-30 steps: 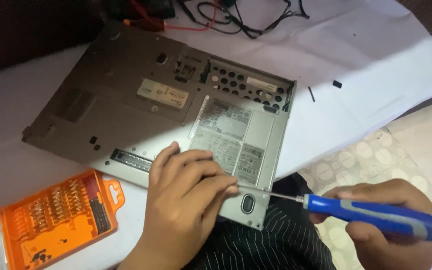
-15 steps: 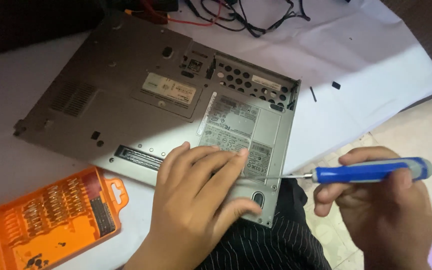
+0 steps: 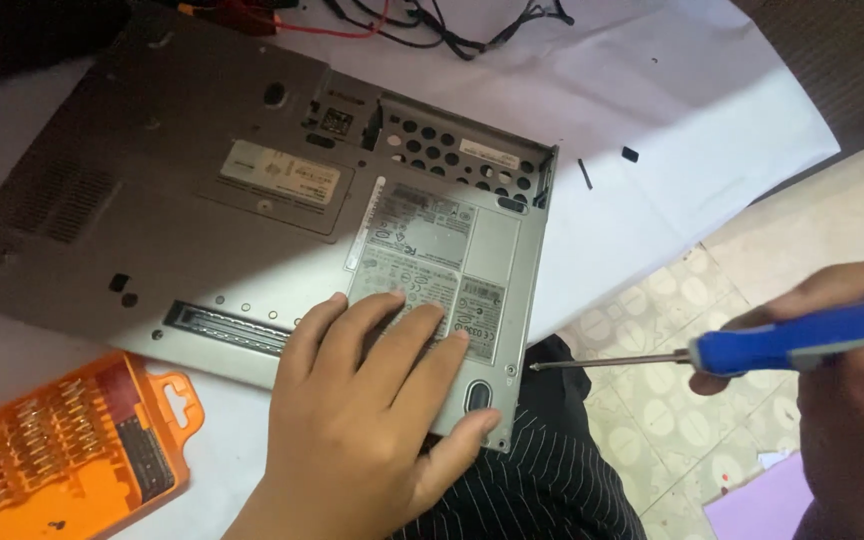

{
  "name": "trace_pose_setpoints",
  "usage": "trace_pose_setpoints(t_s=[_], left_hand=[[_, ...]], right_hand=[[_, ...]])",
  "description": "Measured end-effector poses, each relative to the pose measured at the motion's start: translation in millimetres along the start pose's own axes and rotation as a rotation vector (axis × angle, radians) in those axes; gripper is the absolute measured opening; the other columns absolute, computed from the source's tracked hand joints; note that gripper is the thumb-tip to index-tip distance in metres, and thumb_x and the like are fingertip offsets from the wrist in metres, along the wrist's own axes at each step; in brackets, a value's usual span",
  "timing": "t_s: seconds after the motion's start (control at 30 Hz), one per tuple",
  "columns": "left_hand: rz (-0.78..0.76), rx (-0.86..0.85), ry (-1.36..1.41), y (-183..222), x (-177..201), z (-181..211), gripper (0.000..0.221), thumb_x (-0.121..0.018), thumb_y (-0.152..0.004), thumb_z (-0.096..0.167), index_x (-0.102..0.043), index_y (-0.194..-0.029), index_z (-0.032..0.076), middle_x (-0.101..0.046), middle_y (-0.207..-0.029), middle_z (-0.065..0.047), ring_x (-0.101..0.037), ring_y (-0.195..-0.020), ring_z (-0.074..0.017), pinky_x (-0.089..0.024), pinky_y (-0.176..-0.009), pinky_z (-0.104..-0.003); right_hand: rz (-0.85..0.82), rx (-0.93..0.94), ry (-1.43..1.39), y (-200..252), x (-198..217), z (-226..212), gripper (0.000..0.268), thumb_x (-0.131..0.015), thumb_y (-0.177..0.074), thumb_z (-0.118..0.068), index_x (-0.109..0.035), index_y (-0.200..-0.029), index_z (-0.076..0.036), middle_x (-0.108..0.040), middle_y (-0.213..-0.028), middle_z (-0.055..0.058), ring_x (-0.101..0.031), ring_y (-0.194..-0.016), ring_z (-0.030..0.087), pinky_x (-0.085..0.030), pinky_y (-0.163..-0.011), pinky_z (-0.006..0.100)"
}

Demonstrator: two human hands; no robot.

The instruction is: The person is unscrewing the bottom of a laptop, then flips it over and opens the lid to check the keyboard area.

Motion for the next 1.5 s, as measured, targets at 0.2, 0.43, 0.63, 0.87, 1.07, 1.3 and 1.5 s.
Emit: trace_pose_setpoints(t_s=[0.2, 0.43, 0.63, 0.87, 1.07, 1.3, 1.5], left_hand=[[0.044, -0.036, -0.009, -1.6, 1.5, 1.2, 0.03, -0.053, -0.067, 0.035, -0.058, -0.081, 0.009, -0.056, -0.087, -0.007, -0.049, -0.082, -0.0266, -0.036, -0.073, -0.039], [0.025, -0.018, -0.01, 2.4, 0.0, 1.3, 0.032, -0.056, -0.065, 0.036, -0.059, -0.083, 0.01, -0.056, -0.089, -0.006, -0.05, -0.084, -0.027, -0.036, -0.075, -0.041], [0.024, -0.018, -0.013, 3.1, 0.1, 1.3, 0.032, -0.057, -0.064, 0.036, -0.059, -0.083, 0.01, -0.057, -0.089, -0.006, -0.05, -0.084, -0.027, -0.036, -0.075, -0.041], [0.035, -0.032, -0.029, 3.9, 1.1, 1.5, 0.033, -0.058, -0.065, 0.037, -0.059, -0.083, 0.009, -0.056, -0.089, -0.006, -0.05, -0.084, -0.027, -0.036, -0.075, -0.041], [0.04, -0.034, -0.029, 4.6, 1.1, 0.8, 0.034, -0.06, -0.063, 0.036, -0.058, -0.083, 0.009, -0.056, -0.089, -0.006, -0.05, -0.083, -0.0267, -0.036, -0.075, -0.041], [0.05, -0.034, -0.031, 5.6, 1.2, 0.8, 0.032, -0.057, -0.064, 0.036, -0.058, -0.083, 0.009, -0.056, -0.089, -0.007, -0.05, -0.084, -0.027, -0.036, -0.075, -0.041], [0.05, -0.037, -0.027, 5.7, 1.4, 1.1, 0.033, -0.058, -0.065, 0.035, -0.057, -0.083, 0.008, -0.055, -0.09, -0.008, -0.05, -0.083, -0.0271, -0.036, -0.075, -0.041]], right_hand=[[0.201, -0.136, 0.266, -4.1, -36.7, -53.6, 0.033, -0.032, -0.07, -0.019, -0.042, -0.083, 0.009, -0.048, -0.067, 0.017, -0.054, -0.049, 0.024, -0.047, -0.05, 0.027], [0.123, -0.196, 0.309, -2.4, -43.9, -54.1, 0.027, -0.033, -0.071, -0.014, -0.043, -0.085, 0.007, -0.051, -0.071, 0.015, -0.055, -0.056, 0.021, -0.044, -0.061, 0.026], [0.104, -0.204, 0.355, -1.8, -46.7, -55.3, 0.027, -0.034, -0.07, -0.015, -0.045, -0.083, 0.007, -0.054, -0.068, 0.015, -0.053, -0.056, 0.019, -0.04, -0.058, 0.025], [0.071, -0.181, 0.39, -2.5, -48.7, -56.0, 0.026, -0.034, -0.071, -0.013, -0.047, -0.082, 0.007, -0.052, -0.071, 0.014, -0.056, -0.059, 0.019, -0.044, -0.06, 0.026], [0.076, -0.162, 0.36, -1.5, -50.4, -58.8, 0.027, -0.034, -0.069, -0.012, -0.048, -0.08, 0.008, -0.05, -0.073, 0.015, -0.054, -0.06, 0.019, -0.042, -0.062, 0.026], [0.009, -0.132, 0.45, -2.2, -48.0, -58.2, 0.026, -0.034, -0.07, -0.013, -0.05, -0.079, 0.005, -0.055, -0.069, 0.012, -0.056, -0.061, 0.017, -0.043, -0.06, 0.024], [-0.007, -0.106, 0.386, -1.6, -47.4, -54.7, 0.027, -0.036, -0.07, -0.015, -0.048, -0.081, 0.007, -0.055, -0.069, 0.013, -0.059, -0.057, 0.018, -0.046, -0.057, 0.024]])
Point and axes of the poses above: each hand's wrist, its own y-axis away from the middle knuckle, its own x-axis out of the back of the hand, z = x × y, the point moved 7 cm from there along -y, towards the middle knuckle
